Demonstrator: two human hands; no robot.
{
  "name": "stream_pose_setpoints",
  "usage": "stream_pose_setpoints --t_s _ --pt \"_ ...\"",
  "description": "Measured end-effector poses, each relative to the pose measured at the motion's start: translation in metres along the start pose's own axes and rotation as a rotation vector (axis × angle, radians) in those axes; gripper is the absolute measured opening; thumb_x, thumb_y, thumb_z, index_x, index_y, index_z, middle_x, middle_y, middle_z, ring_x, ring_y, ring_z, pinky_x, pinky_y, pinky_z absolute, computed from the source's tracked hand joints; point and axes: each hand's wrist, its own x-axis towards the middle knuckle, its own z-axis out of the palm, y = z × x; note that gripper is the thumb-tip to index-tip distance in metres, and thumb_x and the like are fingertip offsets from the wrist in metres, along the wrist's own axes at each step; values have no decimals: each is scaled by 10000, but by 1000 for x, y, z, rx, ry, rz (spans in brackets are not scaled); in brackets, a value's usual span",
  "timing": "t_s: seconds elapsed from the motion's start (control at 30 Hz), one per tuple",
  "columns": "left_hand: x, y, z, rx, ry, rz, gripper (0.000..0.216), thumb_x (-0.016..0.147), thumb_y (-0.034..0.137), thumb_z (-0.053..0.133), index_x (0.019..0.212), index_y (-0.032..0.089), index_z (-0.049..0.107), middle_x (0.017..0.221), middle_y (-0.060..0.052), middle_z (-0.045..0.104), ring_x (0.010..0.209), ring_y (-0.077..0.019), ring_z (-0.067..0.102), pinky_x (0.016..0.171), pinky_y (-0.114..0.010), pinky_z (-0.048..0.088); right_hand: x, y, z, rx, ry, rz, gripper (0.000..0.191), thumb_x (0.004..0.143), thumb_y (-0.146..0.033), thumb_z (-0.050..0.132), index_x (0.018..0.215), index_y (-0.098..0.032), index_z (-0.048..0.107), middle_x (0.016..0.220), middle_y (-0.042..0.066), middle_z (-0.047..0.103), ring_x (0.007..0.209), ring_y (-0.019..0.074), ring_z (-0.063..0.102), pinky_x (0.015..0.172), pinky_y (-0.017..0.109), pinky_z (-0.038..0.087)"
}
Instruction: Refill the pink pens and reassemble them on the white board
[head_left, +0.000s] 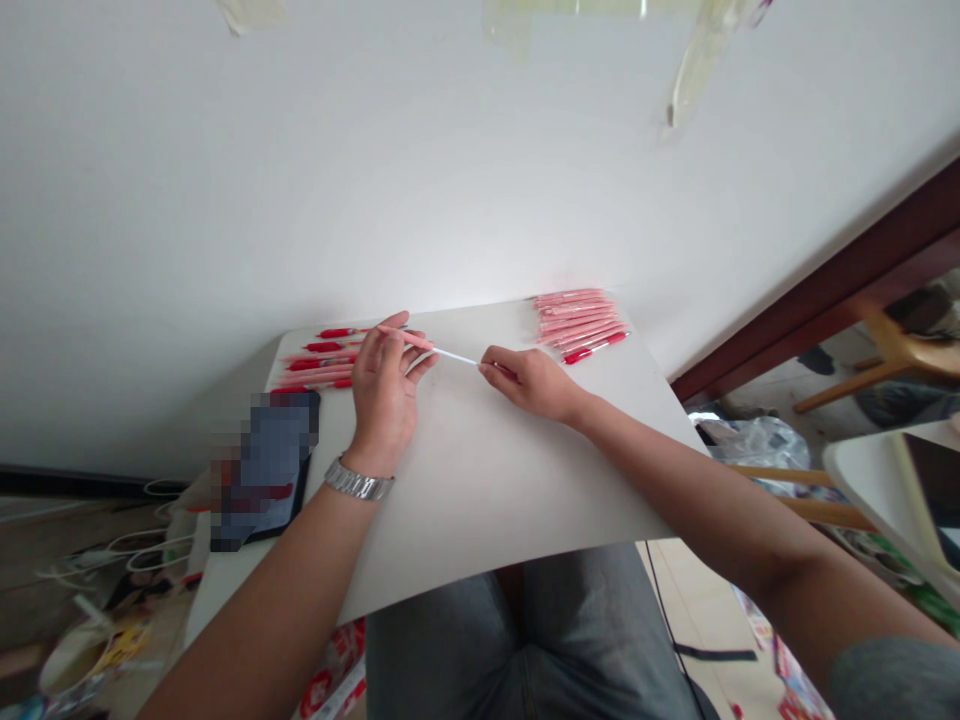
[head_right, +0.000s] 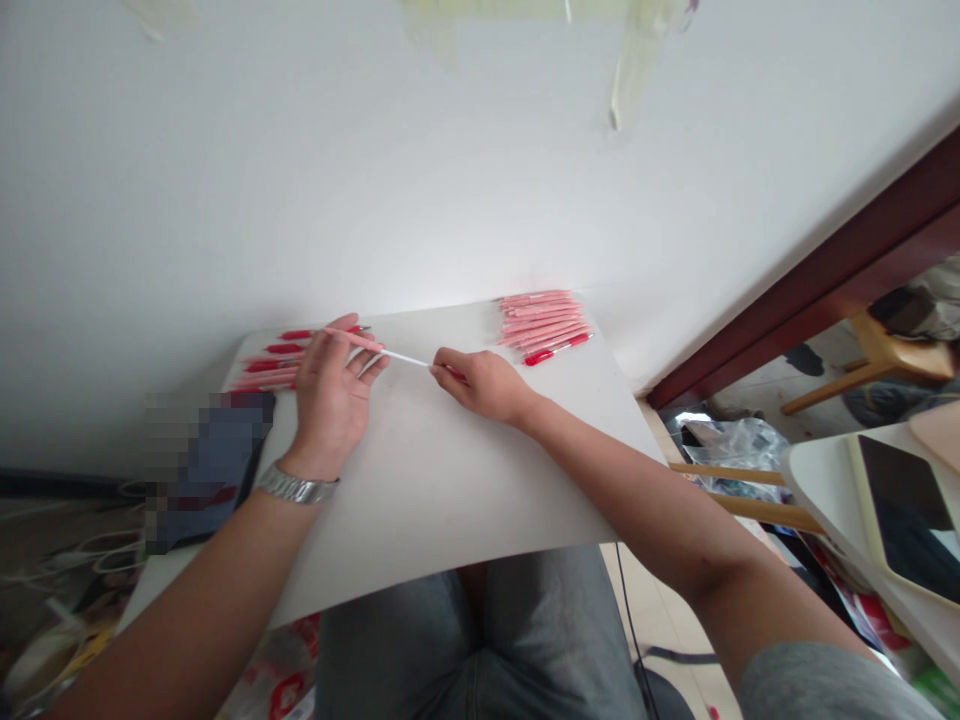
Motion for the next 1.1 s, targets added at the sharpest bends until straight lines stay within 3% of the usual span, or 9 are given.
stream_pose_setpoints --t_s 0.53,1.1 --pt "-1 -2 1 -12 -44 3 339 919 496 798 1146 248 752 991 -51 729 925 -171 735 834 -298 614 0 0 0 10 -1 -12 281 1077 -442 466 1017 -234 644 684 -34 529 603 131 425 630 257 281" --pt "-13 -6 4 76 -234 -35 312 957 467 769 1134 211 737 1076 -77 757 1025 -192 754 938 -349 642 2 4 6 53 40 -40 275 1078 -473 507 1016 -238 635 679 -46 529 605 123 444 626 243 297"
